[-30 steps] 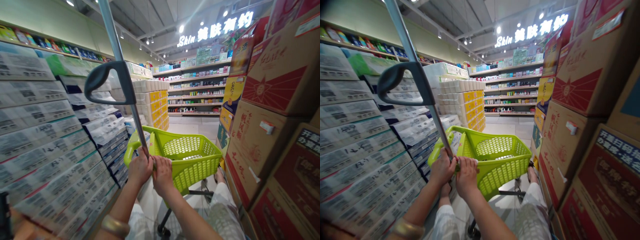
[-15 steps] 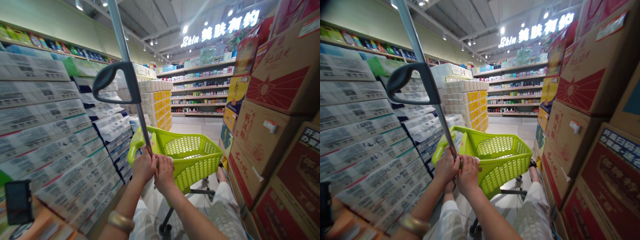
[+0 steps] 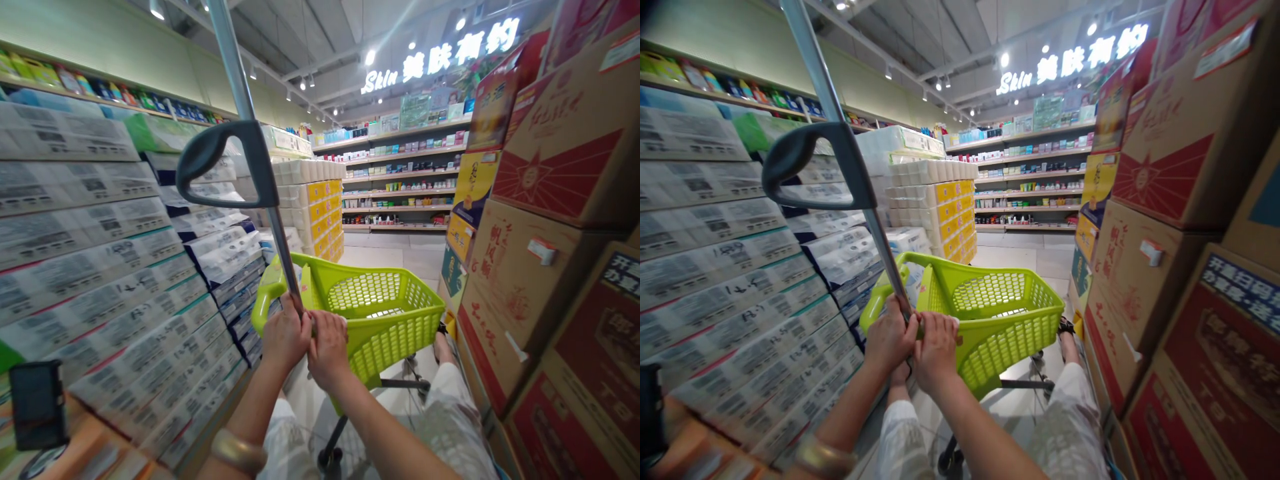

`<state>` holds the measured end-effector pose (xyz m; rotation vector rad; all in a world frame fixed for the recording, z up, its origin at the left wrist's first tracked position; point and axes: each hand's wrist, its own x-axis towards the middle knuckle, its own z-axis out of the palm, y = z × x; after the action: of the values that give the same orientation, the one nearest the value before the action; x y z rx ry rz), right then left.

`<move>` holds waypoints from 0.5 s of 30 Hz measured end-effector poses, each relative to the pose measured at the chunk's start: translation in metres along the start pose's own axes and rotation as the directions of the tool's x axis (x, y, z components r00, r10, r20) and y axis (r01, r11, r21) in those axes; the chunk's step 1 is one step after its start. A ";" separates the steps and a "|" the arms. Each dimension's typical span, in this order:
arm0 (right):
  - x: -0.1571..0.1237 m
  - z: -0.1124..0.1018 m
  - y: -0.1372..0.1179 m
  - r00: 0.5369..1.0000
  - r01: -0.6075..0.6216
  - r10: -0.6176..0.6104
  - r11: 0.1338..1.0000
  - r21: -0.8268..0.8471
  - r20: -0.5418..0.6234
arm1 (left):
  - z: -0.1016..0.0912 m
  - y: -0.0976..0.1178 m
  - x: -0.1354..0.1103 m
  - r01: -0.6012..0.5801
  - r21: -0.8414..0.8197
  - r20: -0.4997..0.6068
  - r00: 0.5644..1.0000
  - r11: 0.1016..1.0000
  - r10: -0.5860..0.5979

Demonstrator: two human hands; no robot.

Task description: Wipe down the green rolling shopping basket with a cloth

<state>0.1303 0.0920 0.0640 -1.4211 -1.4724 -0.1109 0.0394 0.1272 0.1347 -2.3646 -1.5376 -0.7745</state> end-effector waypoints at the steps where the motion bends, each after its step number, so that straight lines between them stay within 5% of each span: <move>1: -0.001 -0.002 0.002 1.000 0.024 -0.024 1.000 -0.004 0.019 | 0.000 -0.001 -0.001 -0.004 0.008 -0.006 1.000 1.000 0.004; 4: -0.006 -0.014 0.023 0.997 0.063 -0.061 0.997 -0.034 0.046 | -0.001 -0.001 -0.003 -0.013 0.027 -0.010 1.000 1.000 0.013; 8: -0.013 -0.024 0.047 0.998 -0.056 0.052 0.995 -0.085 -0.042 | -0.002 0.002 -0.006 -0.021 0.012 -0.018 1.000 1.000 0.021; 11: -0.014 -0.017 0.036 0.990 -0.104 0.097 0.993 -0.059 -0.103 | -0.002 0.006 -0.008 -0.021 0.009 -0.042 0.999 1.000 0.021; 15: -0.011 -0.008 0.007 0.999 0.011 -0.011 1.000 0.007 -0.044 | -0.001 0.008 -0.010 -0.020 0.019 -0.070 0.997 1.000 0.021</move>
<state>0.1379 0.0809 0.0562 -1.3963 -1.4438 -0.1425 0.0432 0.1155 0.1315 -2.3111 -1.4846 -0.8260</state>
